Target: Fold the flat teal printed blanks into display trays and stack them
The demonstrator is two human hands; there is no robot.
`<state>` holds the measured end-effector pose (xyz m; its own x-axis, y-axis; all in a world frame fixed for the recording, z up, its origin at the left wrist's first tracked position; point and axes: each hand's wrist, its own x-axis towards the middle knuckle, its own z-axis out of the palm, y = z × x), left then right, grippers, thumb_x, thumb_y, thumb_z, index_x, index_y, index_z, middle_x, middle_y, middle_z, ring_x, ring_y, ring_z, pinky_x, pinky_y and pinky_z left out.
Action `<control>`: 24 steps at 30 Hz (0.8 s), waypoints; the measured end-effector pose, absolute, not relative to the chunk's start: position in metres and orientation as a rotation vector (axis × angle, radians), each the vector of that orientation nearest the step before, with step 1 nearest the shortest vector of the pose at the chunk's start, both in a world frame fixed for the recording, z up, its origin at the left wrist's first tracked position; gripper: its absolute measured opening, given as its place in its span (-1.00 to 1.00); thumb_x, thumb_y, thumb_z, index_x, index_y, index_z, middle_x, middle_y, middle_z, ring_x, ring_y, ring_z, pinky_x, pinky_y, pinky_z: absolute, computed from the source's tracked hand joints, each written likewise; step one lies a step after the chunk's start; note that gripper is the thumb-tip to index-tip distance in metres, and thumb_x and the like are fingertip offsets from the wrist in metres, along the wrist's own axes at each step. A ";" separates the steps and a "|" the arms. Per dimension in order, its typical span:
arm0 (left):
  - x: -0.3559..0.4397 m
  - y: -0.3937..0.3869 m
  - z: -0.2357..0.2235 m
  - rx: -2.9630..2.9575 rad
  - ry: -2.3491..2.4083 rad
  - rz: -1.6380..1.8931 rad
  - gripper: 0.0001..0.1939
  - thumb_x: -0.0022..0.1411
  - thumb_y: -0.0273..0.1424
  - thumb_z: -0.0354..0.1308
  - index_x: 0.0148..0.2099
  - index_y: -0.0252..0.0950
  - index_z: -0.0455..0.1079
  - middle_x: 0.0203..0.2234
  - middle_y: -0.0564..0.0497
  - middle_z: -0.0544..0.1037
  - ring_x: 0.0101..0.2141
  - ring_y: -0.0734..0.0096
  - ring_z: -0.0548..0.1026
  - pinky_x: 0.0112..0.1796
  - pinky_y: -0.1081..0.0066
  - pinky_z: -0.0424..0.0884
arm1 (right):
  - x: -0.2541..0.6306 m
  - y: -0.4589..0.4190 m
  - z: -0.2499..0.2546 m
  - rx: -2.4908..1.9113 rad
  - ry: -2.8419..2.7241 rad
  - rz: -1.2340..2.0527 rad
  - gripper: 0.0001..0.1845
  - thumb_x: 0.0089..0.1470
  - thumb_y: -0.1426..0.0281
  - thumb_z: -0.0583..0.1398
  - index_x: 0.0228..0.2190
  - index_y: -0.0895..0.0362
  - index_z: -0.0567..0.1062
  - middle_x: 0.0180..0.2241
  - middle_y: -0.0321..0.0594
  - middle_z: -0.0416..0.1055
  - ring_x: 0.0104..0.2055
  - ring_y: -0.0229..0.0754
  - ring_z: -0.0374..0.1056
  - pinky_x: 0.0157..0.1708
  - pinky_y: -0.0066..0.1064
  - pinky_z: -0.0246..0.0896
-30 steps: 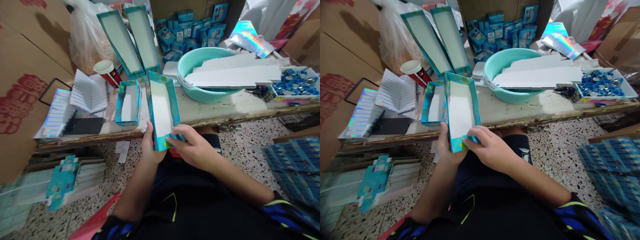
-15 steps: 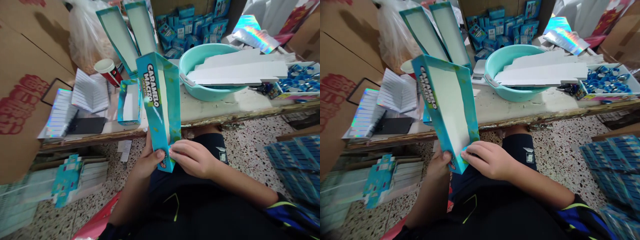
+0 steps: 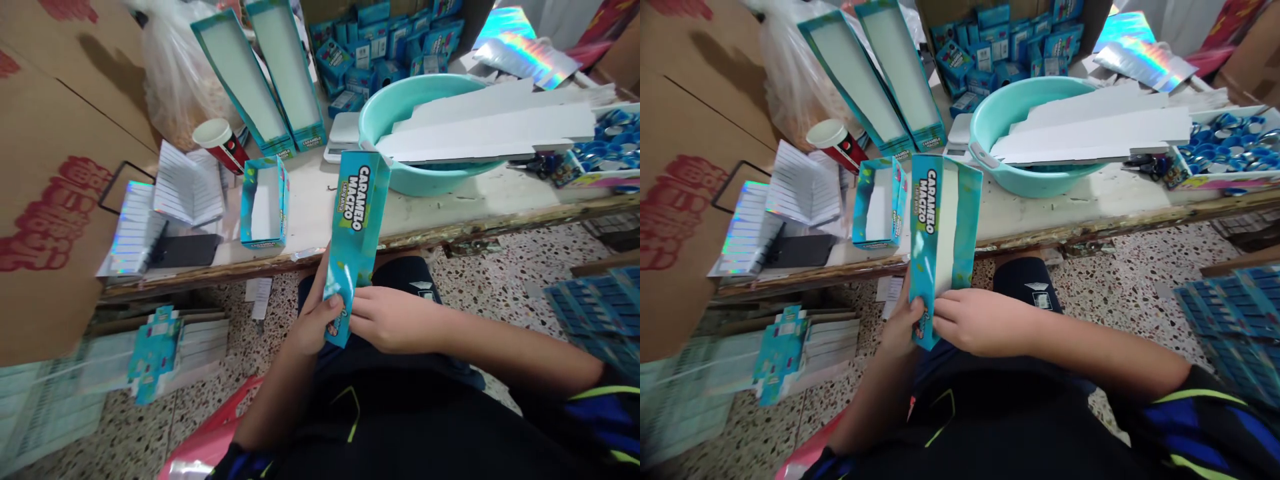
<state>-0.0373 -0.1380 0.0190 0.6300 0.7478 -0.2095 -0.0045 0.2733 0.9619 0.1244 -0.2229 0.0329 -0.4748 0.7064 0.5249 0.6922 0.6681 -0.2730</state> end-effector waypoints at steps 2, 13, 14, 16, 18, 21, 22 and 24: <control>-0.027 -0.144 0.023 1.163 0.763 0.644 -0.33 -0.03 0.11 0.43 0.08 -0.06 0.54 -0.25 -0.01 0.65 -0.22 0.17 0.61 -0.08 0.21 0.59 | 0.131 -0.223 0.031 -1.063 -2.235 0.067 -0.69 0.32 0.59 0.00 -0.31 0.17 0.51 -0.31 -0.09 0.49 -0.29 -0.12 0.38 -0.28 -0.29 0.46; -0.002 -0.150 0.011 0.880 0.724 0.702 -0.29 -0.09 0.19 0.41 -0.03 -0.18 0.55 -0.16 -0.07 0.66 0.01 -0.02 0.58 0.06 0.06 0.53 | 0.110 -0.239 0.004 -1.097 -1.788 0.073 -0.72 0.25 0.62 0.06 -0.12 0.13 0.49 -0.32 -0.11 0.55 -0.28 -0.14 0.49 -0.26 -0.24 0.51; -0.003 -0.147 0.011 0.949 0.705 0.661 -0.30 -0.06 0.21 0.38 -0.03 -0.19 0.55 -0.16 -0.08 0.66 0.05 -0.04 0.56 0.08 0.05 0.51 | 0.112 -0.237 0.007 -1.093 -1.835 0.080 -0.73 0.26 0.61 0.05 -0.15 0.13 0.49 -0.33 -0.12 0.55 -0.31 -0.15 0.48 -0.28 -0.26 0.50; -0.009 -0.137 0.015 1.136 0.680 0.634 -0.31 0.04 0.23 0.31 0.03 -0.15 0.54 -0.09 -0.10 0.64 0.14 -0.03 0.50 0.17 0.06 0.45 | 0.118 -0.234 0.016 -1.102 -1.881 0.075 -0.73 0.28 0.59 0.05 -0.18 0.11 0.50 -0.35 -0.15 0.54 -0.34 -0.17 0.46 -0.31 -0.28 0.48; -0.019 -0.119 0.021 1.377 0.686 0.713 -0.36 0.17 0.18 0.24 0.12 -0.11 0.50 0.05 -0.10 0.59 0.24 0.02 0.40 0.26 0.10 0.34 | 0.125 -0.232 0.024 -1.111 -1.849 0.047 -0.73 0.28 0.59 0.05 -0.18 0.11 0.50 -0.32 -0.16 0.56 -0.33 -0.19 0.47 -0.31 -0.30 0.47; -0.041 -0.071 0.029 1.794 0.888 1.071 -0.41 0.32 0.03 0.17 0.28 -0.11 0.36 0.28 -0.10 0.40 0.35 0.09 0.24 0.36 0.12 0.13 | 0.135 -0.231 0.026 -1.153 -1.747 0.006 -0.75 0.27 0.60 0.09 -0.17 0.12 0.52 -0.32 -0.16 0.57 -0.31 -0.18 0.48 -0.31 -0.31 0.45; -0.049 -0.051 0.029 1.911 1.036 1.217 -0.40 0.34 -0.03 0.17 0.33 -0.14 0.29 0.32 -0.12 0.34 0.36 0.10 0.21 0.37 0.11 0.08 | 0.137 -0.232 0.024 -1.188 -1.728 -0.009 -0.76 0.26 0.59 0.10 -0.18 0.12 0.53 -0.35 -0.17 0.56 -0.33 -0.19 0.48 -0.35 -0.32 0.43; -0.064 -0.012 0.024 2.031 1.407 1.353 -0.32 0.30 -0.11 0.21 0.37 -0.26 0.22 0.31 -0.23 0.33 0.33 0.04 0.24 0.35 0.07 0.08 | 0.142 -0.231 0.020 -1.269 -1.723 -0.041 -0.79 0.27 0.56 0.12 -0.20 0.12 0.54 -0.39 -0.19 0.54 -0.38 -0.19 0.45 -0.41 -0.34 0.38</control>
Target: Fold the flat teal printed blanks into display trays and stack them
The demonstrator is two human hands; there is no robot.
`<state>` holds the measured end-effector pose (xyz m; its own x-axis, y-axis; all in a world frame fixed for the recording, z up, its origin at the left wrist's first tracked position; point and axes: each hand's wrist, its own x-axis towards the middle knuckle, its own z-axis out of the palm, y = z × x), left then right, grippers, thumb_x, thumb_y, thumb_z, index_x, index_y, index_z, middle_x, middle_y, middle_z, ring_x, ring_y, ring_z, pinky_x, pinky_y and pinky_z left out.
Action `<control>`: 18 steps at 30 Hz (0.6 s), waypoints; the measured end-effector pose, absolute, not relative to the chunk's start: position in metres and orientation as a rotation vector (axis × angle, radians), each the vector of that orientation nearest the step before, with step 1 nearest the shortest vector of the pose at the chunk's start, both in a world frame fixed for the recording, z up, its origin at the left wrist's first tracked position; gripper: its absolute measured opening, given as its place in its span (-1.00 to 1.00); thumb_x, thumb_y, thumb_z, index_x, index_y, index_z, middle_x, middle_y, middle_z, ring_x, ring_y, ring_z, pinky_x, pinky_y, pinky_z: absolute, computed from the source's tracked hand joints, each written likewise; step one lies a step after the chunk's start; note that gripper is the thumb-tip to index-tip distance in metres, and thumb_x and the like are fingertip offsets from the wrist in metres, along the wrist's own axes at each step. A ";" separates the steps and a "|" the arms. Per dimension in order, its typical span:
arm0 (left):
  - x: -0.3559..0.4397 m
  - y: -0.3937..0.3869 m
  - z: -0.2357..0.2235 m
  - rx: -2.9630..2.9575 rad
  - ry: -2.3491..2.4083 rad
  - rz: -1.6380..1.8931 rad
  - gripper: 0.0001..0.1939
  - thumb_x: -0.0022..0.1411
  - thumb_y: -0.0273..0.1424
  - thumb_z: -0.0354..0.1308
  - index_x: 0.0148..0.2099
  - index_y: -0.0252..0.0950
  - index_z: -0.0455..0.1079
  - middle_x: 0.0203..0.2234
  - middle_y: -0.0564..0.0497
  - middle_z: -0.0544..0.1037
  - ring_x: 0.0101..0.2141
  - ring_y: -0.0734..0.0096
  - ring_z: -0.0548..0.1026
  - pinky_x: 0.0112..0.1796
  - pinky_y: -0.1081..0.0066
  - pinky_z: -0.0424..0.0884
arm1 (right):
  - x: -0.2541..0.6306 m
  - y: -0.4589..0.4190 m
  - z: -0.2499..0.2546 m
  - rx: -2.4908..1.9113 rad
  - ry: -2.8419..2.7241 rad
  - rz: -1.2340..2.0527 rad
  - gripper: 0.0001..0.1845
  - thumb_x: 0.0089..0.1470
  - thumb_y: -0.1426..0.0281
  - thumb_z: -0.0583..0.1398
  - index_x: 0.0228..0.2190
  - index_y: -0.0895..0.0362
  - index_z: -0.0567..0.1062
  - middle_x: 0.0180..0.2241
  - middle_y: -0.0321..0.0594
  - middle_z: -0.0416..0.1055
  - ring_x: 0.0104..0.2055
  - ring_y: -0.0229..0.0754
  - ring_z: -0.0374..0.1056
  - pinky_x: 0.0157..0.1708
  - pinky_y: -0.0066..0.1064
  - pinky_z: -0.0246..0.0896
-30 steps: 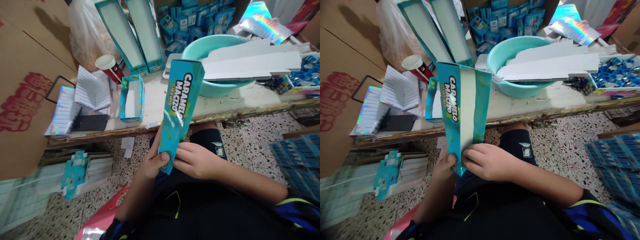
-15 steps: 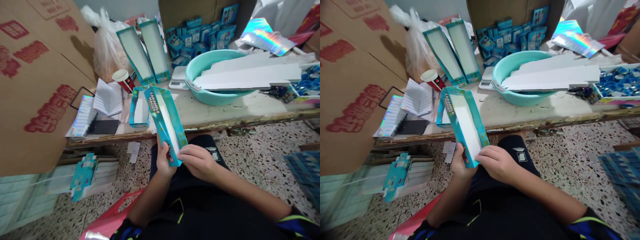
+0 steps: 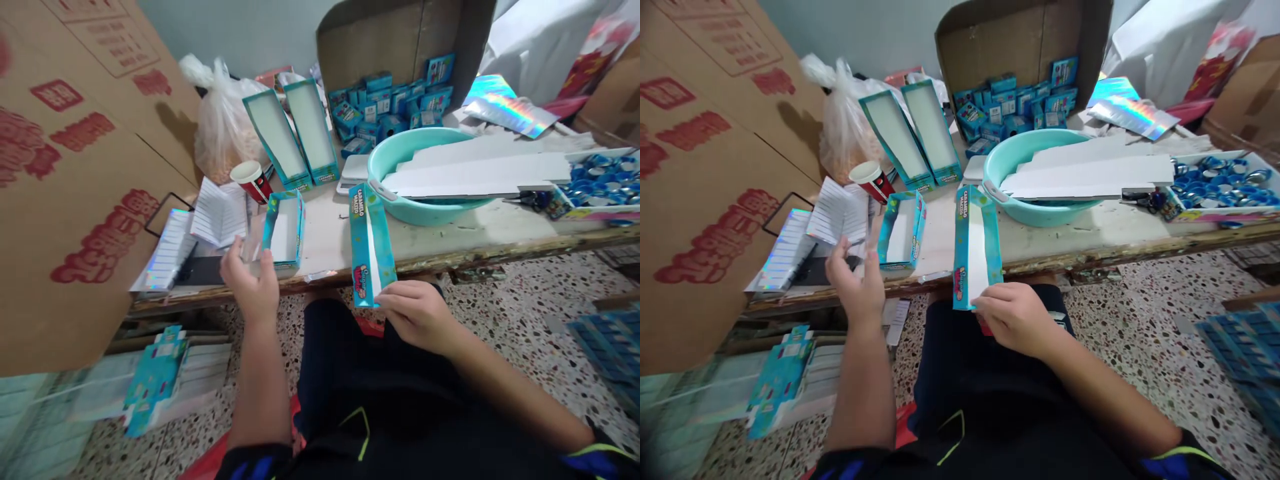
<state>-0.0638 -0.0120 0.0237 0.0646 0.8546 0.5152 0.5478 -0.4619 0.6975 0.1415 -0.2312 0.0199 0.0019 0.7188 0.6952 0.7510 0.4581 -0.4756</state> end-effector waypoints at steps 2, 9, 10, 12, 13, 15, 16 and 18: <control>-0.073 0.018 0.013 2.056 1.672 1.096 -0.32 0.28 -0.13 0.23 0.33 -0.36 0.27 0.15 -0.30 0.48 0.19 -0.01 0.40 0.23 0.07 0.25 | 0.143 -0.226 0.018 -1.322 -1.744 -0.078 -0.81 0.29 0.53 0.13 -0.22 0.11 0.56 -0.39 -0.18 0.54 -0.41 -0.19 0.42 -0.43 -0.34 0.34; -0.070 0.027 -0.010 2.349 1.828 0.545 -0.53 0.48 -0.14 -0.14 0.00 -0.27 0.54 -0.05 -0.24 0.60 -0.04 -0.01 0.55 -0.13 0.23 0.38 | 0.119 -0.138 0.043 -1.338 -1.889 -0.158 -0.70 0.41 0.37 0.04 -0.19 0.17 0.56 -0.30 -0.09 0.51 -0.30 -0.14 0.39 -0.30 -0.31 0.29; -0.070 0.025 -0.010 2.364 1.825 0.509 -0.51 0.49 -0.15 -0.18 0.00 -0.27 0.53 -0.06 -0.24 0.61 -0.06 0.02 0.56 -0.15 0.25 0.37 | 0.112 -0.119 0.044 -1.379 -1.918 -0.154 -0.67 0.43 0.35 0.01 -0.16 0.17 0.56 -0.28 -0.09 0.51 -0.27 -0.13 0.39 -0.28 -0.31 0.28; -0.072 0.023 -0.009 2.371 1.831 0.444 -0.47 0.52 -0.19 -0.26 -0.01 -0.29 0.53 -0.10 -0.23 0.63 -0.10 0.07 0.59 -0.19 0.28 0.36 | 0.096 -0.082 0.043 -1.499 -1.980 -0.133 -0.66 0.44 0.35 -0.02 -0.07 0.16 0.53 -0.22 -0.09 0.51 -0.24 -0.12 0.39 -0.28 -0.31 0.24; -0.073 0.023 -0.009 2.363 1.839 0.420 -0.45 0.52 -0.21 -0.28 -0.01 -0.30 0.53 -0.12 -0.23 0.64 -0.12 0.09 0.60 -0.20 0.29 0.35 | 0.088 -0.065 0.039 -1.566 -2.017 -0.118 -0.67 0.43 0.37 -0.02 -0.04 0.15 0.51 -0.20 -0.09 0.50 -0.22 -0.11 0.40 -0.28 -0.31 0.22; -0.077 0.023 -0.012 2.357 1.844 0.413 -0.45 0.53 -0.23 -0.29 -0.02 -0.30 0.54 -0.14 -0.22 0.66 -0.14 0.12 0.61 -0.22 0.31 0.35 | 0.074 -0.038 0.031 -1.691 -2.101 -0.077 -0.70 0.40 0.42 0.00 -0.02 0.14 0.50 -0.17 -0.09 0.50 -0.20 -0.10 0.41 -0.27 -0.30 0.19; -0.078 0.024 -0.013 2.364 1.832 0.411 -0.46 0.53 -0.23 -0.28 -0.02 -0.30 0.54 -0.14 -0.21 0.66 -0.14 0.14 0.61 -0.22 0.32 0.34 | 0.069 -0.028 0.026 -1.741 -2.135 -0.055 -0.71 0.38 0.44 0.02 -0.03 0.14 0.50 -0.17 -0.09 0.50 -0.19 -0.08 0.42 -0.26 -0.29 0.18; -0.081 0.025 -0.016 2.377 1.806 0.406 -0.46 0.53 -0.24 -0.27 -0.01 -0.28 0.55 -0.15 -0.21 0.67 -0.14 0.14 0.62 -0.21 0.32 0.35 | 0.064 -0.016 0.017 -1.801 -2.176 -0.015 -0.71 0.37 0.46 0.02 -0.04 0.14 0.50 -0.17 -0.08 0.50 -0.17 -0.06 0.43 -0.22 -0.28 0.18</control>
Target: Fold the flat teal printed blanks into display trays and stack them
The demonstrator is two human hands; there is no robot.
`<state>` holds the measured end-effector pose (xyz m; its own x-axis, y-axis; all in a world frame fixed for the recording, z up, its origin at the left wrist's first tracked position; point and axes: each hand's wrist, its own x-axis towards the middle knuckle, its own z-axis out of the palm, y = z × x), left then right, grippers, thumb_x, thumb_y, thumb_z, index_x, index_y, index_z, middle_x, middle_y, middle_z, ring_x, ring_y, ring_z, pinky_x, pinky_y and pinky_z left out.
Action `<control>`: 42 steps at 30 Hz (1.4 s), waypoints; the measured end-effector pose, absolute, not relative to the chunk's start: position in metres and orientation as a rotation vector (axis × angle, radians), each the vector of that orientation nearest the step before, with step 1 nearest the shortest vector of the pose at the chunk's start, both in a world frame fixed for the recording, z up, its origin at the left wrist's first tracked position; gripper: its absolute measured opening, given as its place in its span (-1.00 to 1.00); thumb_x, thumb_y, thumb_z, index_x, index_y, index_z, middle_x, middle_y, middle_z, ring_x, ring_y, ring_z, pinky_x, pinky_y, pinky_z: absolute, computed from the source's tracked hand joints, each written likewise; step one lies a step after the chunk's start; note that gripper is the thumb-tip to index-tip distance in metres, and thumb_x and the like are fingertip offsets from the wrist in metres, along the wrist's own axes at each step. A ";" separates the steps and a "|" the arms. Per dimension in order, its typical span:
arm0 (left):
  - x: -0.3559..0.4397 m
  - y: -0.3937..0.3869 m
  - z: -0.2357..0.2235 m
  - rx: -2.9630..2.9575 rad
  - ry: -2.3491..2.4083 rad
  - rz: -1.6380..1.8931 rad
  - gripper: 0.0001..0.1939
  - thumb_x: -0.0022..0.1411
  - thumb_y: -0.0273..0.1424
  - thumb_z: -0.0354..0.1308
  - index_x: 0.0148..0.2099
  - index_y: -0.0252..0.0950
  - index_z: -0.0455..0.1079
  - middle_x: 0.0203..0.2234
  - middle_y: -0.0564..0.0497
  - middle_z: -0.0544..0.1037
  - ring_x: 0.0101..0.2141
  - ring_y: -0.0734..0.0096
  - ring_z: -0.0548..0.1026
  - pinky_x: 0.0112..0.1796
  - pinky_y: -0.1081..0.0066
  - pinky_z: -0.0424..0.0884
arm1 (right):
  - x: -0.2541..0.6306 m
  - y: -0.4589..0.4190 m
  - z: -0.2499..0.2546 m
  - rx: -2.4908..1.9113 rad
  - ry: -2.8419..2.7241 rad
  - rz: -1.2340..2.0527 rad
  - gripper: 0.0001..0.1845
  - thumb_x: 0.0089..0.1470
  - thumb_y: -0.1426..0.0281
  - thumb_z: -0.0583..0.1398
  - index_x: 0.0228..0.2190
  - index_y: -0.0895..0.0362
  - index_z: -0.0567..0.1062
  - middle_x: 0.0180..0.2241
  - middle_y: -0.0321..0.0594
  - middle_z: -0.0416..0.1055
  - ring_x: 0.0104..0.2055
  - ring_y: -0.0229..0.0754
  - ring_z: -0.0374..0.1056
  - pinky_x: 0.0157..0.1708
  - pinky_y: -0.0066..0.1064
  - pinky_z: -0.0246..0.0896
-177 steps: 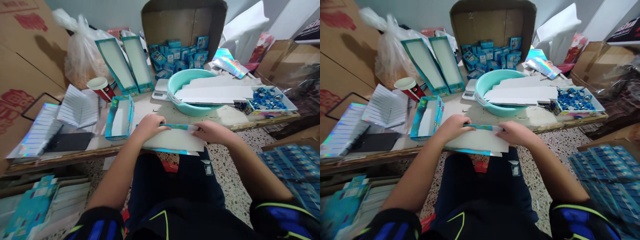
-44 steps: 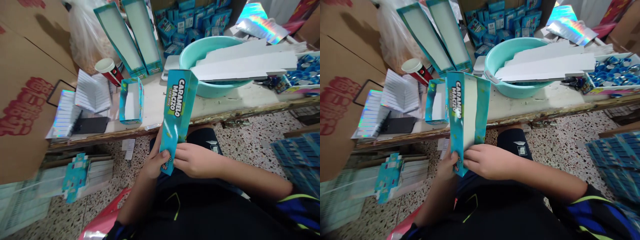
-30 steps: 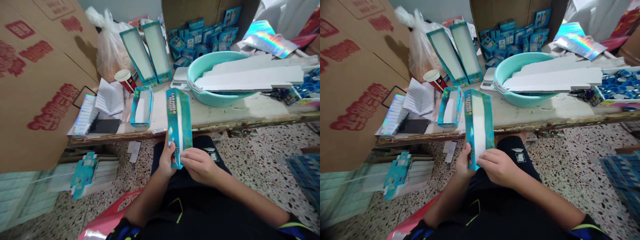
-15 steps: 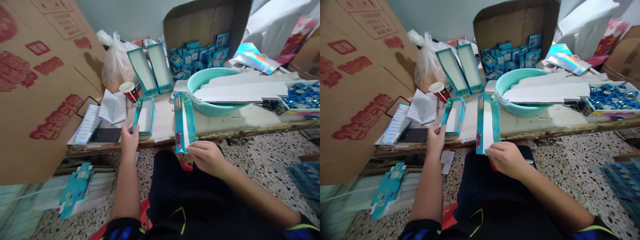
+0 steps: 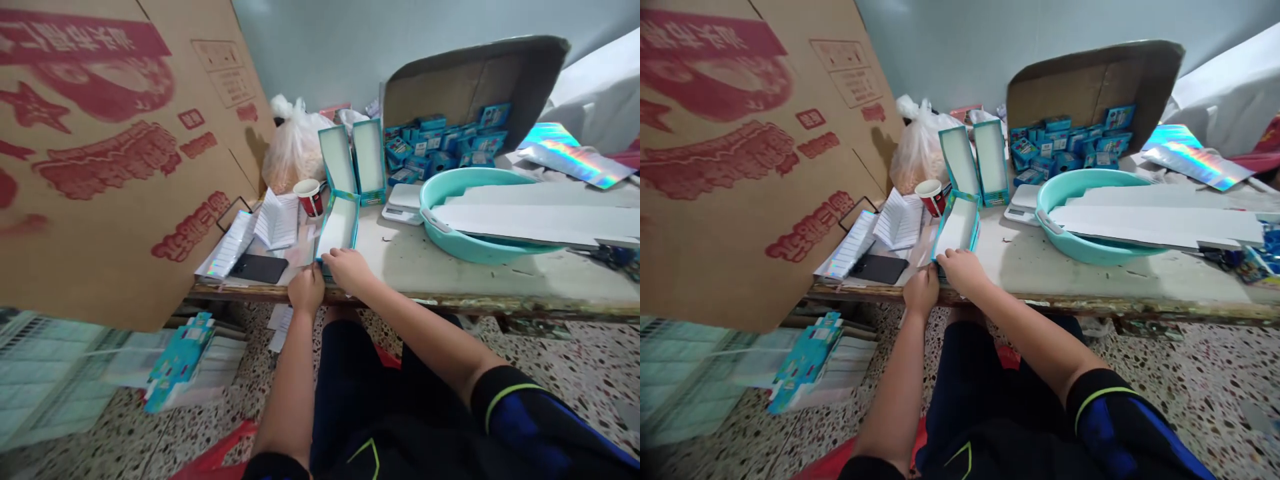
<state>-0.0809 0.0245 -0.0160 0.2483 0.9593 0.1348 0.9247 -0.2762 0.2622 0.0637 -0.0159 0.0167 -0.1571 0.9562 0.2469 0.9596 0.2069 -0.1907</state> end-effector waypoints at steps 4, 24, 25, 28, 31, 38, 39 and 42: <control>-0.081 0.024 -0.016 2.318 1.808 0.377 -0.45 0.52 -0.23 -0.27 -0.01 -0.29 0.56 -0.16 -0.24 0.67 -0.14 0.09 0.62 -0.18 0.29 0.36 | 0.066 -0.014 0.009 -1.808 -2.211 0.028 -0.67 0.41 0.41 -0.03 -0.05 0.14 0.51 -0.16 -0.06 0.51 -0.12 -0.04 0.44 -0.16 -0.26 0.19; -0.003 0.136 0.026 1.960 1.257 0.848 -0.39 0.37 -0.09 0.09 0.33 -0.32 0.30 0.17 -0.24 0.50 0.14 0.12 0.49 0.14 0.22 0.38 | 0.035 -0.028 0.008 -1.985 -2.021 0.024 -0.51 0.37 0.12 0.06 -0.03 0.31 0.46 -0.03 0.18 0.43 0.01 0.15 0.35 -0.02 -0.10 0.22; 0.013 0.144 0.031 2.016 1.202 0.879 -0.36 0.36 -0.14 0.13 0.38 -0.32 0.23 0.23 -0.26 0.45 0.19 0.12 0.45 0.18 0.21 0.33 | 0.032 -0.028 0.004 -1.972 -2.022 0.006 -0.54 0.36 0.16 0.08 -0.04 0.33 0.45 -0.04 0.20 0.43 0.00 0.15 0.34 -0.04 -0.10 0.22; 0.049 0.160 0.043 2.317 1.022 0.938 -0.31 0.35 -0.26 0.13 0.45 -0.31 0.11 0.28 -0.26 0.39 0.23 0.16 0.39 0.24 0.23 0.26 | 0.028 -0.025 -0.004 -1.941 -2.052 0.015 -0.70 0.36 0.38 0.05 -0.07 0.33 0.45 -0.08 0.18 0.43 -0.04 0.11 0.34 -0.09 -0.13 0.25; 0.066 0.168 0.051 2.631 0.920 0.763 -0.48 0.40 -0.20 0.04 0.29 -0.33 0.36 0.15 -0.25 0.52 0.13 0.11 0.47 0.15 0.24 0.31 | 0.027 -0.021 -0.004 -1.916 -2.072 0.042 -0.74 0.34 0.47 0.02 -0.11 0.29 0.47 -0.11 0.12 0.46 -0.07 0.06 0.37 -0.15 -0.18 0.27; 0.078 0.152 0.048 2.900 0.814 0.475 -0.39 0.36 0.12 -0.04 -0.14 -0.31 0.55 -0.14 -0.21 0.62 -0.07 0.03 0.51 0.01 0.20 0.35 | 0.028 -0.017 -0.003 -1.902 -2.042 0.162 -0.78 0.30 0.50 0.08 -0.14 0.29 0.50 -0.15 0.12 0.49 -0.10 0.02 0.42 -0.20 -0.23 0.33; 0.082 0.148 0.047 2.915 0.764 0.463 -0.40 0.32 0.13 0.00 -0.13 -0.31 0.55 -0.13 -0.20 0.61 -0.06 0.03 0.50 0.02 0.20 0.34 | 0.029 -0.016 -0.004 -1.904 -2.033 0.183 -0.79 0.29 0.49 0.09 -0.15 0.29 0.51 -0.17 0.12 0.50 -0.10 0.03 0.43 -0.20 -0.24 0.33; 0.094 0.140 0.049 2.900 0.661 0.391 -0.42 0.24 0.14 0.12 -0.11 -0.30 0.52 -0.12 -0.16 0.59 -0.04 0.04 0.48 0.01 0.22 0.35 | 0.032 -0.014 -0.007 -1.885 -2.013 0.226 -0.80 0.26 0.50 0.11 -0.16 0.29 0.52 -0.20 0.11 0.51 -0.12 0.05 0.44 -0.21 -0.23 0.34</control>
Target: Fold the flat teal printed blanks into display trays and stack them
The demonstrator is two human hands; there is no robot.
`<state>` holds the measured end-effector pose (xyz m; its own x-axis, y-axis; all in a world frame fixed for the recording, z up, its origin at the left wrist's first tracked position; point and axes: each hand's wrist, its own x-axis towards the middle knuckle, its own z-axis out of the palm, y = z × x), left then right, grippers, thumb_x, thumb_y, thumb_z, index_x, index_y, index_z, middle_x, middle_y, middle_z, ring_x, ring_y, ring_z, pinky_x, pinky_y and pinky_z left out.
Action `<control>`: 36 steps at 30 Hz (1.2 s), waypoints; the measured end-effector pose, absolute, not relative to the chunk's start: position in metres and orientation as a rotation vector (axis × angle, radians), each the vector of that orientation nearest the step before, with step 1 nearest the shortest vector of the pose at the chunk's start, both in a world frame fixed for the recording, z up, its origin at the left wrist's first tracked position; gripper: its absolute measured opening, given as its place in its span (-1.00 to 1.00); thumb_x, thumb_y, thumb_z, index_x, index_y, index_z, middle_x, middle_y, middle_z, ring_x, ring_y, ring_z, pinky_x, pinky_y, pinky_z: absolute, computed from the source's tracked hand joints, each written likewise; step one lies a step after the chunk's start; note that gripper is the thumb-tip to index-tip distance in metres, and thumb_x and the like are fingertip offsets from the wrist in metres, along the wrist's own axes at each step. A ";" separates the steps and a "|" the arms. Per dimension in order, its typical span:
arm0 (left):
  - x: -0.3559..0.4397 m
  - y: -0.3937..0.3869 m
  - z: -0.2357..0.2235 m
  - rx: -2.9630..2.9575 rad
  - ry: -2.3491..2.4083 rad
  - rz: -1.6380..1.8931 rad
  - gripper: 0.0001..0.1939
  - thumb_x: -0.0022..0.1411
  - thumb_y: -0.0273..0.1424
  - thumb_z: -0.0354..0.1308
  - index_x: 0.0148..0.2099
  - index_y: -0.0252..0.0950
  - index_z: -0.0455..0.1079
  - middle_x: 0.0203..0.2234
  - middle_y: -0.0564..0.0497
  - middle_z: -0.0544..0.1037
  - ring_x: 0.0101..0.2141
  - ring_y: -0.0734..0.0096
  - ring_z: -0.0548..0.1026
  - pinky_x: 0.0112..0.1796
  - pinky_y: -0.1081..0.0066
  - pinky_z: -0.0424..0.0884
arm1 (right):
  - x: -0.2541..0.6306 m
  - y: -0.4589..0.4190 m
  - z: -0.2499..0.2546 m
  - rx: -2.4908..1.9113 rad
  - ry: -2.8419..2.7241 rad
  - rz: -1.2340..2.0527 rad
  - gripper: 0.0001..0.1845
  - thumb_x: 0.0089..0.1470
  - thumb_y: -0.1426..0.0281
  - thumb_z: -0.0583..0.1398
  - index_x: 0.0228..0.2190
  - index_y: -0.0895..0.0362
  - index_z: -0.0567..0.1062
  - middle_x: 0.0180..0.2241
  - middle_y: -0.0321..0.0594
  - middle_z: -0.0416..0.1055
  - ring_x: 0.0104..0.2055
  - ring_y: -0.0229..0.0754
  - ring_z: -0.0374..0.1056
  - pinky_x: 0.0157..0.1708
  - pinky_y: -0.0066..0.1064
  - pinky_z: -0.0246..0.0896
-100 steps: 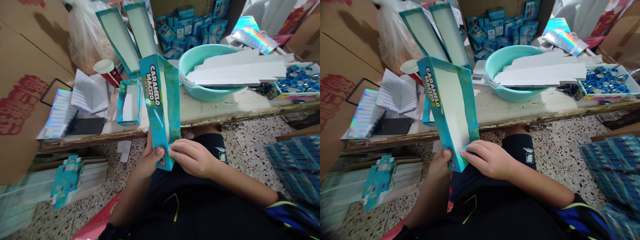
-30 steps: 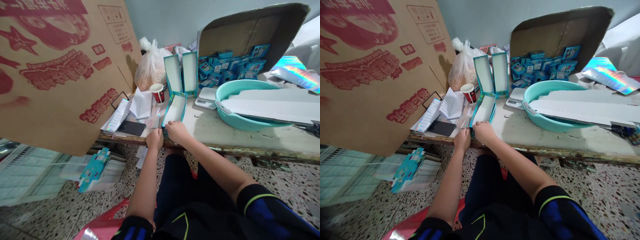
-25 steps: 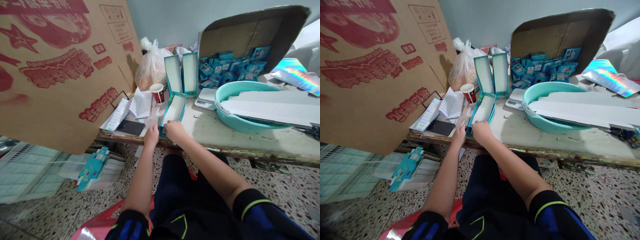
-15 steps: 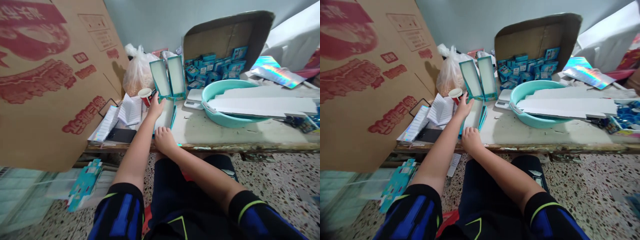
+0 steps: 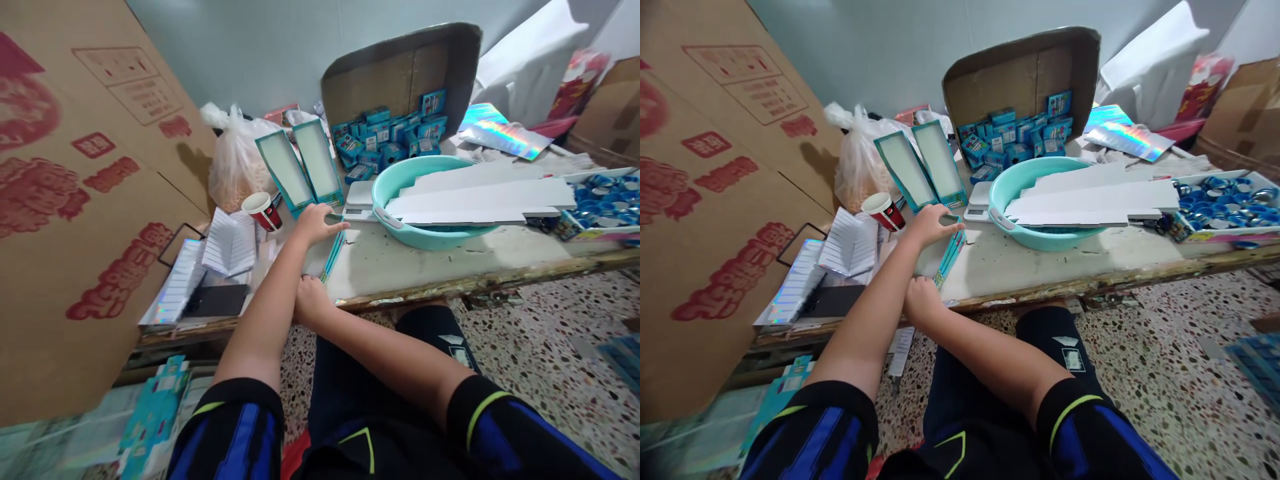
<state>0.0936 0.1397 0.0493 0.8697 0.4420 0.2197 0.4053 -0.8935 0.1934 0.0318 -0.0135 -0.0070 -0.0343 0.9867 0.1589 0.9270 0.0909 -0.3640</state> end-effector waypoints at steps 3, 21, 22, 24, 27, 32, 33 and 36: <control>0.099 0.137 0.053 2.843 0.674 0.322 -0.47 0.22 0.09 0.16 -0.10 -0.29 0.50 -0.11 -0.14 0.58 -0.04 0.08 0.49 0.03 0.23 0.37 | 0.034 -0.013 -0.009 -1.834 -2.008 0.227 -0.78 0.22 0.50 0.14 -0.15 0.31 0.53 -0.18 0.12 0.52 -0.12 0.06 0.44 -0.23 -0.23 0.32; 0.011 0.102 0.050 2.576 1.686 0.365 -0.27 0.09 -0.09 0.29 0.28 -0.18 0.37 0.50 -0.21 -0.21 0.39 -0.42 0.06 0.30 -0.13 0.17 | 0.158 -0.118 0.033 -1.492 -1.998 -0.149 -0.60 0.38 0.42 -0.01 0.08 0.00 0.51 0.27 -0.19 0.37 0.31 -0.12 0.21 0.34 -0.14 -0.04; 0.012 0.103 0.051 2.580 1.693 0.423 -0.31 0.10 -0.09 0.28 0.26 -0.21 0.40 0.49 -0.21 -0.18 0.40 -0.41 0.03 0.32 -0.12 0.13 | 0.187 -0.139 0.045 -1.635 -1.895 -0.187 -0.61 0.39 0.39 0.00 0.10 -0.03 0.51 0.28 -0.19 0.35 0.34 -0.07 0.17 0.33 -0.07 -0.03; 0.016 0.099 0.052 2.615 1.697 0.622 -0.37 0.15 -0.11 0.26 0.22 -0.25 0.42 0.49 -0.19 -0.14 0.42 -0.38 -0.03 0.36 -0.11 0.01 | 0.243 -0.176 0.068 -1.998 -1.585 -0.289 -0.61 0.39 0.38 0.02 0.13 -0.01 0.49 0.29 -0.11 0.31 0.35 0.04 0.13 0.28 0.01 0.03; 0.026 0.073 0.048 2.695 1.538 1.045 -0.51 0.27 -0.13 0.16 0.17 -0.21 0.43 0.45 -0.11 0.03 0.41 -0.18 0.03 0.39 -0.05 -0.05 | 0.304 -0.207 0.084 -2.362 -1.492 -0.290 -0.62 0.36 0.29 0.12 0.13 0.10 0.49 0.30 0.03 0.28 0.32 0.18 0.17 0.21 0.03 0.08; 0.066 0.007 0.008 2.630 0.952 0.877 -0.67 0.43 -0.26 -0.09 0.02 -0.22 0.46 -0.01 -0.16 0.54 0.12 0.14 0.45 0.21 0.14 0.34 | 0.326 -0.210 0.079 -2.523 -1.712 -0.238 -0.59 0.43 0.38 0.01 0.21 0.08 0.41 0.13 -0.01 0.48 0.06 0.03 0.40 0.00 -0.17 0.17; 0.074 0.000 -0.001 2.651 0.870 0.737 -0.69 0.39 -0.25 -0.01 0.02 -0.23 0.47 0.00 -0.18 0.54 0.12 0.09 0.45 0.20 0.12 0.36 | 0.325 -0.208 0.080 -2.548 -1.742 -0.255 -0.59 0.42 0.41 0.00 0.20 0.10 0.41 0.06 -0.01 0.52 0.02 0.02 0.41 -0.05 -0.21 0.17; 0.086 -0.003 -0.020 2.666 0.766 0.464 -0.68 0.27 -0.25 0.18 0.02 -0.25 0.51 0.09 -0.23 0.50 0.15 -0.04 0.42 0.21 0.04 0.33 | 0.323 -0.203 0.091 -2.618 -1.840 -0.244 -0.65 0.39 0.44 0.02 0.02 0.14 0.54 -0.04 -0.01 0.55 -0.08 -0.03 0.44 -0.20 -0.29 0.15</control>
<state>0.0861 -0.0034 -0.0198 0.8027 0.5557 0.2166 0.4490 -0.8021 0.3937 0.3231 -0.2031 0.0910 0.3317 0.9395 0.0850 0.9292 -0.3410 0.1427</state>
